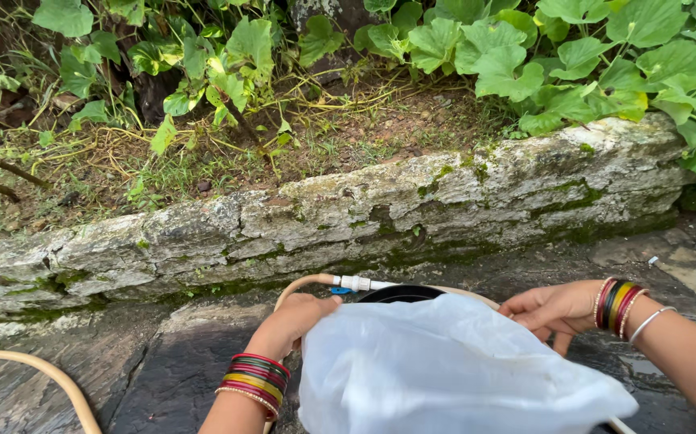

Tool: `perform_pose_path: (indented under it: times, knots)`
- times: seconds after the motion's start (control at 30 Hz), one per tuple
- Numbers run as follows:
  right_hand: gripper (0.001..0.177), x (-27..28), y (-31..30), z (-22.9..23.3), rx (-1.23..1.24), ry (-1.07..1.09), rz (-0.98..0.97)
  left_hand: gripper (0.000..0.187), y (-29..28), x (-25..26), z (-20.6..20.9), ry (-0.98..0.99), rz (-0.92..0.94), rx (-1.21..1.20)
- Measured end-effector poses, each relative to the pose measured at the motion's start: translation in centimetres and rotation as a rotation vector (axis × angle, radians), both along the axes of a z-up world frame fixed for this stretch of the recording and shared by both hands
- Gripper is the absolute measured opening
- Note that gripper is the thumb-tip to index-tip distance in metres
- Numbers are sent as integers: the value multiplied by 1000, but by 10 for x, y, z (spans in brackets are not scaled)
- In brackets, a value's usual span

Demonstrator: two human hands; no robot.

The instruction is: The person places a white plastic liner inside a black bucket and secures it by folding the edges over the rim and using a garden hose to weigh it down or hold it in place.

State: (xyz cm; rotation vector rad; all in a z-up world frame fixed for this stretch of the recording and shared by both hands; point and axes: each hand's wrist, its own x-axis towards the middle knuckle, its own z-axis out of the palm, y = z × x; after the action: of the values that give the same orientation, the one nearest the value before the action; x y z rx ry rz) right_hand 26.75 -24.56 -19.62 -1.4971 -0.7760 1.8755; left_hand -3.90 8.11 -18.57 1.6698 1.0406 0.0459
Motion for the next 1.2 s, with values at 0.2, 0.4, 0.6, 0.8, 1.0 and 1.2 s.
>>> perform_pose_path:
  times: [0.2,0.4,0.6,0.8,1.0,1.2]
  knots:
    - [41,17,7,-27,52,-6,139,19,6,6,-17,-159,-17,334]
    - [36,19,28,-1,420,102,-241,11,13,15,-26,1,-64,408]
    - [27,-7,32,6,271,-571,315,22,30,13,-44,159,-40,471]
    - [28,35,28,-10,337,-229,27,29,35,9,-39,309,-92,309]
    - [27,4,58,2,442,-98,-704,37,31,-3,-37,120,-44,-32]
    - [37,-22,60,12,169,-209,-706,34,13,-22,-45,-224,13,-244]
